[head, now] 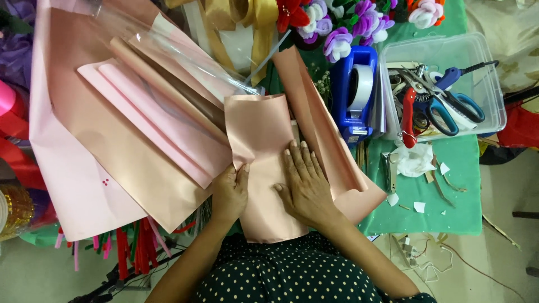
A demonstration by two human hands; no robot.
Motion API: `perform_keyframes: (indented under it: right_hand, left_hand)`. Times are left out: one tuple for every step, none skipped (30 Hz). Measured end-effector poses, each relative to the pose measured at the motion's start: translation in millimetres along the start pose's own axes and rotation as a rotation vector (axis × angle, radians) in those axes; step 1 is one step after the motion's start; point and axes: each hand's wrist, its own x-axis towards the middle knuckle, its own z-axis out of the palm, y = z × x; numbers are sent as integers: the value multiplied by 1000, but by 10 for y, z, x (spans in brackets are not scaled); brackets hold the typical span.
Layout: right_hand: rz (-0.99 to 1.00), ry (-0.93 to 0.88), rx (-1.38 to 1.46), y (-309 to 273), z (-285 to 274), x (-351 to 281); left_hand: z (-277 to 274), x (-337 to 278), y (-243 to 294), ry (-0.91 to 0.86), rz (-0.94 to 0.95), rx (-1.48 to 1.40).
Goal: The person folds a sheet of pink paper in half and uses a yellow utility knife to cut it into two pieces. They then fold one of the cut pieces in half again and staple it with a stapler.
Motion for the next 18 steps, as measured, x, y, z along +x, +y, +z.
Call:
perform_keyframes:
  right_hand:
    - [1, -2, 0, -2, 49, -35]
    - [11, -9, -6, 11, 96, -40]
    - [22, -15, -11, 25, 142, -44]
    - [21, -14, -12, 19, 137, -42]
    - [25, -17, -36, 14, 136, -40]
    - [30, -22, -57, -6, 140, -53]
    - [30, -25, -56, -10, 154, -43]
    - [33, -21, -59, -14, 166, -35]
    - [35, -16, -63, -17, 175, -28]
    - [36, -16, -63, -16, 190, -36]
    - [40, -17, -67, -14, 201, -44]
    - [44, -16, -70, -9, 210, -43]
    - [45, -13, -71, -8, 216, -49]
    - [49, -14, -70, -6, 223, -51]
    - [53, -16, -69, -3, 230, -55]
    - [53, -13, -68, 11, 248, -61]
    - [48, -11, -73, 23, 268, -68]
    - [42, -10, -77, 27, 290, -75]
  left_hand:
    - [-82, 1, 173, -1, -2, 0]
    - [-156, 35, 355, -35, 17, -5]
    - [-231, 69, 539, -69, 35, -10]
    - [-224, 69, 552, -68, 36, -11]
    - [-216, 69, 560, -66, 45, -12]
    - [-218, 53, 561, -64, 49, -11]
    - [-213, 48, 508, -65, 46, -10]
    - [-207, 40, 457, -61, 49, -22]
    - [-201, 32, 410, -56, 52, -34]
    - [-197, 8, 352, -57, 53, -35]
    - [-194, -17, 300, -15, 84, 22]
    - [-190, -32, 252, 26, 118, 78]
    - [-241, -66, 348, 27, 121, 78]
    - [-291, -95, 445, 137, 271, 189]
    - [-340, -127, 541, 248, 420, 300]
    - [-376, -97, 658, 250, 422, 302]
    - [-414, -68, 773, 285, 585, 393]
    - [-459, -44, 887, 320, 746, 486]
